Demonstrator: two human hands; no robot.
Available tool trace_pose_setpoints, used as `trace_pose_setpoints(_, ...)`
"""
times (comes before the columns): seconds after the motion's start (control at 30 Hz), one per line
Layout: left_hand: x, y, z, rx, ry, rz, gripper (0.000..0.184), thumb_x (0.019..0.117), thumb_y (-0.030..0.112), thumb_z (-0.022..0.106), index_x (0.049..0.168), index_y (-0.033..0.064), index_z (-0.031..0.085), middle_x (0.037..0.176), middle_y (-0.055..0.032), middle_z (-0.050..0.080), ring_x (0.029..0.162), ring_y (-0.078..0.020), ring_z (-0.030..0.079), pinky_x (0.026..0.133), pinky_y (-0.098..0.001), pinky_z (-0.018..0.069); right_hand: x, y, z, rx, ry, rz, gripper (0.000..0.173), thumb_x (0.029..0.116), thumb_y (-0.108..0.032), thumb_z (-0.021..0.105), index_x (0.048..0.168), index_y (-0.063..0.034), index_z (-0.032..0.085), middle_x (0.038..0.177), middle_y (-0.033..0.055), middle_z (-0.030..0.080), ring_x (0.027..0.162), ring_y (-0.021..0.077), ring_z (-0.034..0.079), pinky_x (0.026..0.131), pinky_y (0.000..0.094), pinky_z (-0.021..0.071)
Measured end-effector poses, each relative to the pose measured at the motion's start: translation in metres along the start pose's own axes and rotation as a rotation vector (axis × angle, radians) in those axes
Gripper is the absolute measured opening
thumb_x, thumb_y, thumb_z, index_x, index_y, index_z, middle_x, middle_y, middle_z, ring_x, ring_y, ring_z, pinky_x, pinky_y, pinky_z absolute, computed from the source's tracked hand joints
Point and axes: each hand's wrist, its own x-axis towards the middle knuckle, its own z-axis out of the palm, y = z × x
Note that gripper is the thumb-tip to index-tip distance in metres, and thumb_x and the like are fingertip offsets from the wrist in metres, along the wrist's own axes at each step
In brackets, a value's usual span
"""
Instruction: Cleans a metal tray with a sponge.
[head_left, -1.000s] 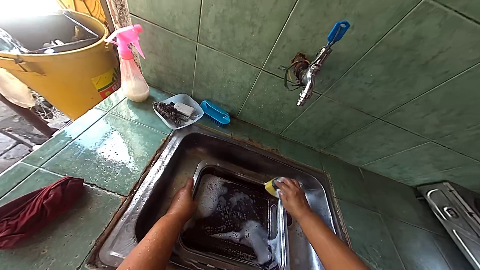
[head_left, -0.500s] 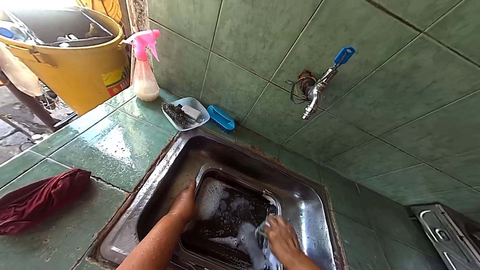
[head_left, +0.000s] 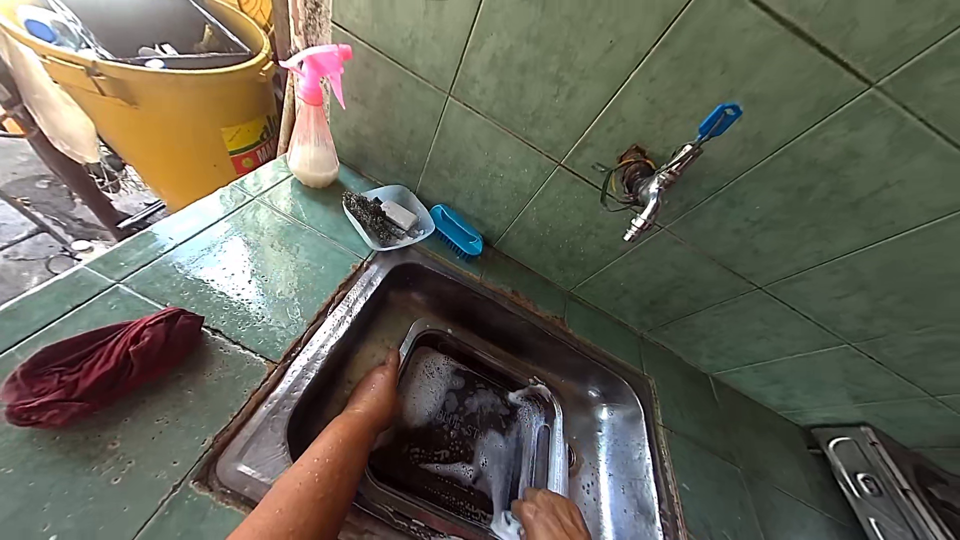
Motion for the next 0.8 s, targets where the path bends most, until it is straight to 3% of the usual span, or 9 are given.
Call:
trace_pose_setpoints(0.1, -0.001, 0.001, -0.002, -0.007, -0.008, 0.004, 0.089, 0.0877, 0.001, 0.067, 0.161, 0.0067, 0.018, 0.128, -0.0241, 0.064, 0.121, -0.0387, 0.063, 0.103, -0.0552, 0.0499, 0.007, 0.014, -0.003, 0.009, 0.061, -0.019, 0.027, 0.0942, -0.018, 0.061, 0.115, -0.0051, 0.074, 0.124, 0.0221, 0.067, 0.115, 0.0425, 0.064, 0.092, 0.0618, 0.0510)
trace_pose_setpoints(0.23, 0.000, 0.000, 0.000, -0.010, -0.018, 0.007, 0.093, 0.0869, 0.001, 0.068, 0.163, 0.0079, 0.015, 0.127, -0.0242, 0.064, 0.120, -0.0387, 0.064, 0.103, -0.0550, 0.0501, 0.059, 0.045, -0.044, -0.066, 0.264, 0.097, 0.030, 0.0962, -0.007, 0.056, 0.122, -0.0044, 0.071, 0.139, 0.0235, 0.058, 0.129, 0.0456, 0.055, 0.096, 0.0610, 0.0507)
trace_pose_setpoints(0.37, 0.003, -0.002, -0.002, -0.036, -0.007, 0.020, 0.093, 0.0859, 0.000, 0.067, 0.163, 0.0082, 0.016, 0.127, -0.0239, 0.064, 0.121, -0.0378, 0.063, 0.104, -0.0539, 0.0496, 0.097, 0.047, -0.062, -0.180, 0.450, 0.127, 0.029, 0.0958, 0.005, 0.050, 0.112, 0.0001, 0.073, 0.131, 0.0219, 0.063, 0.125, 0.0420, 0.057, 0.095, 0.0543, 0.0519)
trace_pose_setpoints(0.53, 0.002, -0.003, -0.002, 0.006, -0.029, 0.011, 0.082, 0.0877, 0.003, 0.067, 0.157, 0.0056, 0.024, 0.121, -0.0237, 0.065, 0.118, -0.0394, 0.065, 0.100, -0.0559, 0.0515, 0.059, 0.015, -0.035, -0.075, 0.206, 0.181, 0.034, 0.0919, 0.001, 0.057, 0.125, 0.0038, 0.066, 0.136, 0.0294, 0.057, 0.123, 0.0486, 0.059, 0.093, 0.0608, 0.0533)
trace_pose_setpoints(0.67, 0.000, -0.002, -0.003, 0.006, -0.037, 0.006, 0.071, 0.0903, 0.004, 0.066, 0.152, 0.0047, 0.030, 0.122, -0.0235, 0.065, 0.117, -0.0398, 0.064, 0.099, -0.0578, 0.0513, 0.014, -0.011, -0.012, -0.031, 0.015, 0.106, 0.031, 0.0983, -0.012, 0.053, 0.121, 0.0037, 0.067, 0.127, 0.0284, 0.063, 0.115, 0.0459, 0.064, 0.091, 0.0604, 0.0528)
trace_pose_setpoints(0.8, 0.000, -0.001, -0.002, 0.004, -0.036, 0.003, 0.071, 0.0903, 0.002, 0.065, 0.152, 0.0038, 0.029, 0.122, -0.0238, 0.065, 0.118, -0.0391, 0.064, 0.100, -0.0556, 0.0511, 0.014, -0.022, -0.005, 0.159, -0.069, 0.203, 0.039, 0.1023, -0.028, 0.048, 0.116, 0.0013, 0.070, 0.122, 0.0249, 0.068, 0.120, 0.0406, 0.064, 0.098, 0.0590, 0.0496)
